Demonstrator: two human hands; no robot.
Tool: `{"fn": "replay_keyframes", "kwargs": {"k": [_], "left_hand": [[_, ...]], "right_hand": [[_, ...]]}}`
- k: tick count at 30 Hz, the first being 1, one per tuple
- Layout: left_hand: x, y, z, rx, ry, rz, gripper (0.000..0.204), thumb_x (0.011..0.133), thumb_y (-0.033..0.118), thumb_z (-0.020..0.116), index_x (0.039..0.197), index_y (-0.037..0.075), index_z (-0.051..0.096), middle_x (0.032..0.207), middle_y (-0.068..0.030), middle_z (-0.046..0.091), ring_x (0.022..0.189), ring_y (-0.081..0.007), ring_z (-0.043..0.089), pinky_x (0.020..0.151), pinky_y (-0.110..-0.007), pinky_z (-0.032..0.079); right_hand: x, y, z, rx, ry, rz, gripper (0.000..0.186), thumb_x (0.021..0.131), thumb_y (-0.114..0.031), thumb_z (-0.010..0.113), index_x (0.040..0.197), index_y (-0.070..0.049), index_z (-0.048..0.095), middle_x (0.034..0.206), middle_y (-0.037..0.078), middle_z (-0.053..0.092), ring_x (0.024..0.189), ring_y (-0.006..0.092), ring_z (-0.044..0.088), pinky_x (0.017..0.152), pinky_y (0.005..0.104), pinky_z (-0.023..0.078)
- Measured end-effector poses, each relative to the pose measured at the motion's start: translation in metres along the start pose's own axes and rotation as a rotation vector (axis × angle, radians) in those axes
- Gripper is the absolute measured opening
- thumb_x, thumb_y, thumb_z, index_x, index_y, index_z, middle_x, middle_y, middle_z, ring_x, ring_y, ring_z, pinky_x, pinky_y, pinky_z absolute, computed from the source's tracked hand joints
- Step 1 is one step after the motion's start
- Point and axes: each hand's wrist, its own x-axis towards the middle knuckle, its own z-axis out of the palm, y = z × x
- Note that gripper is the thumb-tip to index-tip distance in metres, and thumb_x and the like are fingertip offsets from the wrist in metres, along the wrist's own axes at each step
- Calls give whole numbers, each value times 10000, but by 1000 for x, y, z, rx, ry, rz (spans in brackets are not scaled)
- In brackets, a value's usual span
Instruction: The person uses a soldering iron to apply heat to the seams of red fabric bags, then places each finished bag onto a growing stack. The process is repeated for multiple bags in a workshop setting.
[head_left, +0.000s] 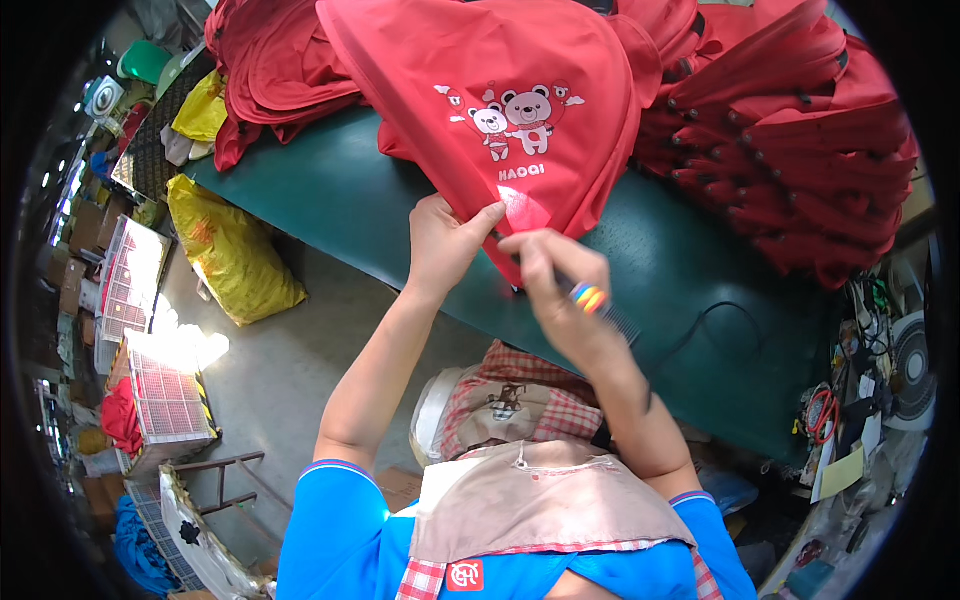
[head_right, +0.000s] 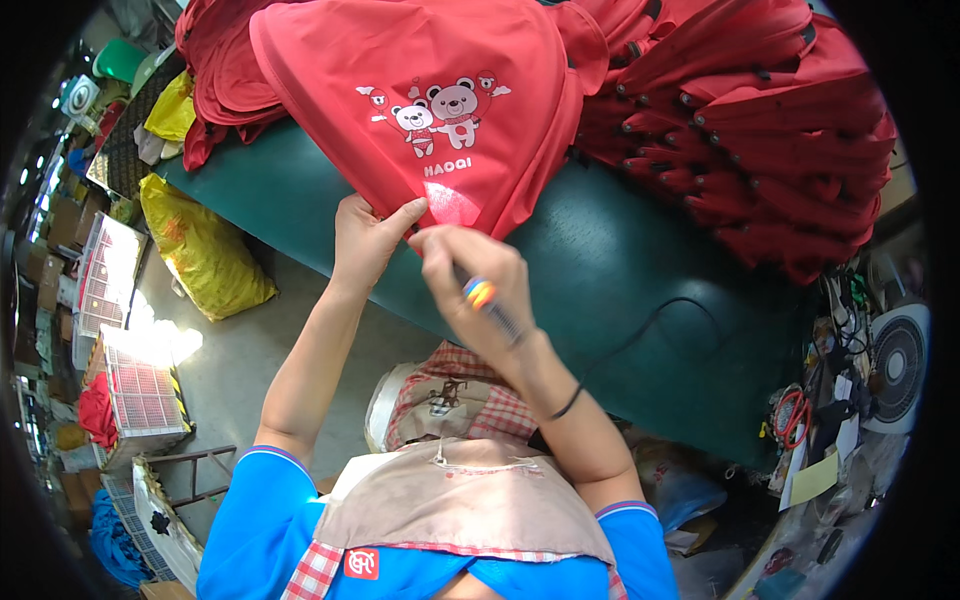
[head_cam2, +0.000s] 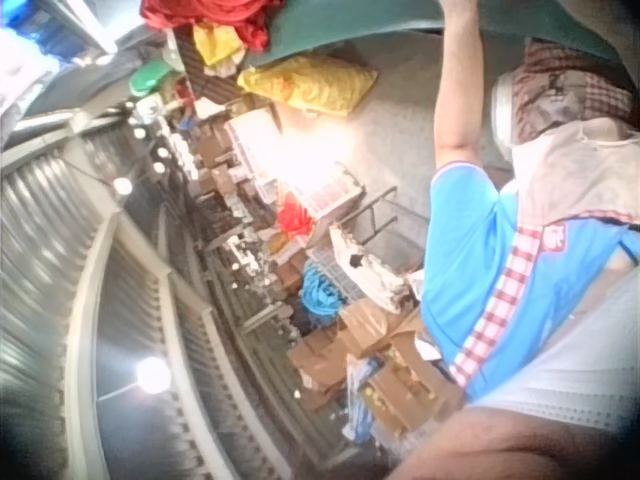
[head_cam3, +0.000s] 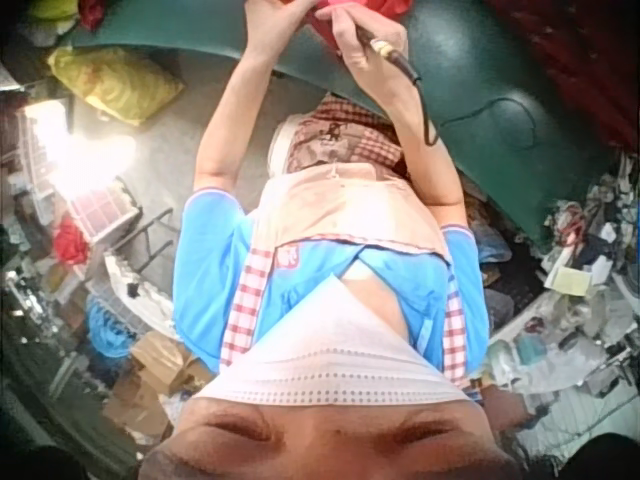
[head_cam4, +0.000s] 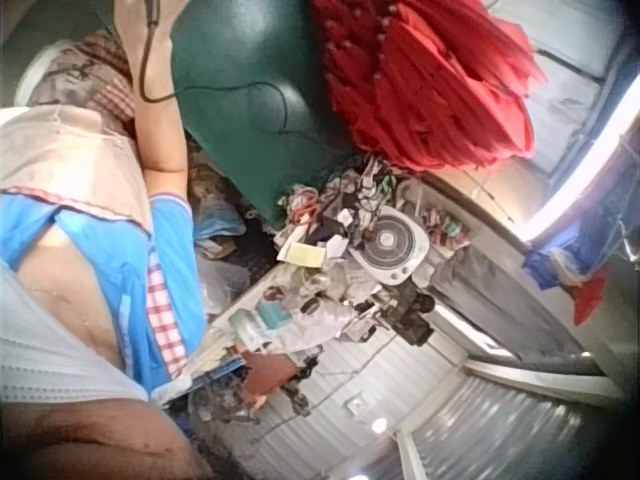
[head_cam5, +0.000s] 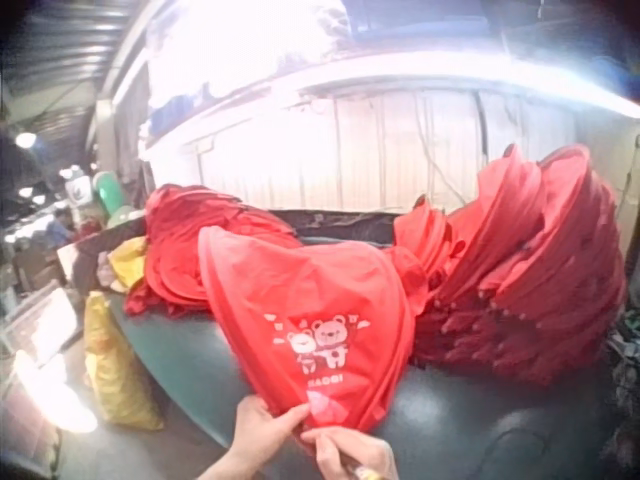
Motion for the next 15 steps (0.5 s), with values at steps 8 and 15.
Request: {"fn": "replay_keyframes", "kwargs": {"k": [8,15], "left_hand": [[2,6,30,380,69,237,214,898,58,640,1067,-72,621,979,-253,686,866,-421,689,774,-414,546],[12,-61,158,877,-148,177,364,1006,248,554,1289,29,492,986,-260,675,756,-449,691,675,-519,559]], "right_hand": [[-33,-13,-90,140,386,294,368,1049,-215,474,1000,45,730,630,11,565,487,37,456,528,199,442],[-52,-14,-120,119,541,273,422,1026,-267,460,971,72,706,602,46,557,488,85,499,486,207,398]]}}
